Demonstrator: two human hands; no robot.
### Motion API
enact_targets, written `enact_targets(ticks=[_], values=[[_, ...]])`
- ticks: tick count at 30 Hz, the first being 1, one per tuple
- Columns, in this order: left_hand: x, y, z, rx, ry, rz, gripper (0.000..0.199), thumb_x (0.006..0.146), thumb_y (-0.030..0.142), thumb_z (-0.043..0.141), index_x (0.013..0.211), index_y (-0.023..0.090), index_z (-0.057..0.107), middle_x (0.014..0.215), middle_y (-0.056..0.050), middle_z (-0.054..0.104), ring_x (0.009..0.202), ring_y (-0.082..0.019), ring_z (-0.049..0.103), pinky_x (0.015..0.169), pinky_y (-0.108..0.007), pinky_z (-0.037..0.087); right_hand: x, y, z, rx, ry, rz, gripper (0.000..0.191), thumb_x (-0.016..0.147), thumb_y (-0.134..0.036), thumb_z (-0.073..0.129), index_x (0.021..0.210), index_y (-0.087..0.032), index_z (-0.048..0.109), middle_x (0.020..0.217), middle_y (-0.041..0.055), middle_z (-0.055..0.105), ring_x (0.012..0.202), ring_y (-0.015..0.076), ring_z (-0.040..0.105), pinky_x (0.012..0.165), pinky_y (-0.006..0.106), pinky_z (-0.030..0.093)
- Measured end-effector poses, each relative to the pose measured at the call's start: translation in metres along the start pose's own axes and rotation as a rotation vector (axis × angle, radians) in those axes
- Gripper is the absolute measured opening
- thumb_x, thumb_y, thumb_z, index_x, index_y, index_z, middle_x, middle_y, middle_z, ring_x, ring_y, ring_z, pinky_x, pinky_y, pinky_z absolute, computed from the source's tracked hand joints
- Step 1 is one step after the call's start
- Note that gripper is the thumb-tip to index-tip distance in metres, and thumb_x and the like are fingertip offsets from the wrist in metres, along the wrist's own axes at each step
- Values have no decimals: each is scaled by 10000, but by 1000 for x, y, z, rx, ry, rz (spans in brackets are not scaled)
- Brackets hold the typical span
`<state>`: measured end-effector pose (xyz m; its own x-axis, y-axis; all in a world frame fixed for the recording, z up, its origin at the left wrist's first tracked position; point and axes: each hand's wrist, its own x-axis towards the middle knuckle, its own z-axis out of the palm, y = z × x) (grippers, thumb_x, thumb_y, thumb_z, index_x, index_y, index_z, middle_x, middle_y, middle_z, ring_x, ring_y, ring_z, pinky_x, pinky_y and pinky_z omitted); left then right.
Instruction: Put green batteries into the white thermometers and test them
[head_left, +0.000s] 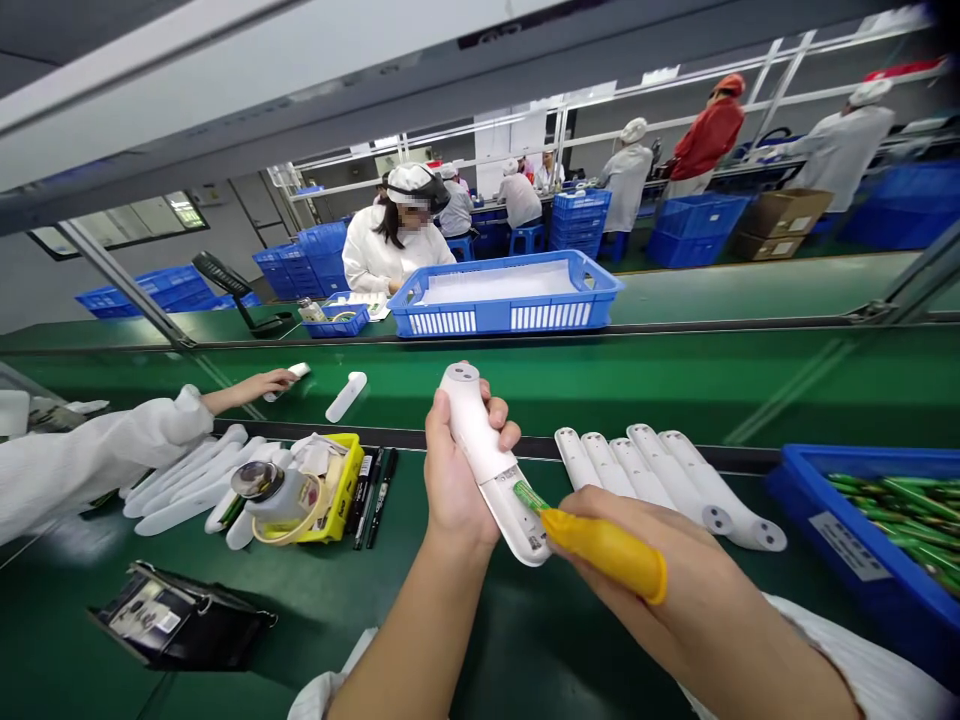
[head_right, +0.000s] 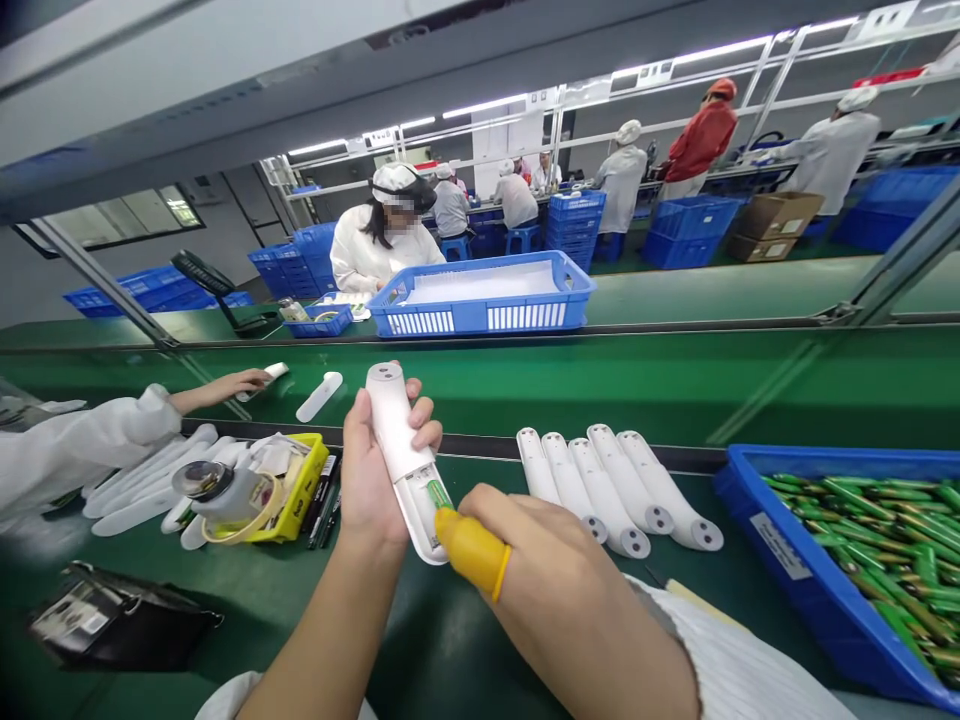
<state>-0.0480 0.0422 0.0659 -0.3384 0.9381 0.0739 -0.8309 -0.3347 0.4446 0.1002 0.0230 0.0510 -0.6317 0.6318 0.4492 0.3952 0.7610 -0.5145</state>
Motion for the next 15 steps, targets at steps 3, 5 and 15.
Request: enact_targets(ticks=[3,5,15], values=[[1,2,0,13,-18,26,326,947,311,289,821,156,547,760,-13,437,533,-54,382,438,-124,381,1,1,1,41,-83,37,136,831,-123,497,835,-247,554,733,-31,598,602,107,560,560,222,440],[-1,3,1,22,-56,36,325,946,305,287,827,163,553,759,-15,440,531,-57,378,439,-125,385,5,1,1,148,-76,60,102,841,-160,520,861,-249,567,745,-25,605,633,112,568,575,222,443],[-13,-10,3,172,-202,82,193,887,345,435,919,210,569,724,-5,499,506,-72,409,433,-151,379,24,16,1,916,-256,552,355,633,-379,765,768,-161,519,638,-30,503,519,72,462,475,195,406]])
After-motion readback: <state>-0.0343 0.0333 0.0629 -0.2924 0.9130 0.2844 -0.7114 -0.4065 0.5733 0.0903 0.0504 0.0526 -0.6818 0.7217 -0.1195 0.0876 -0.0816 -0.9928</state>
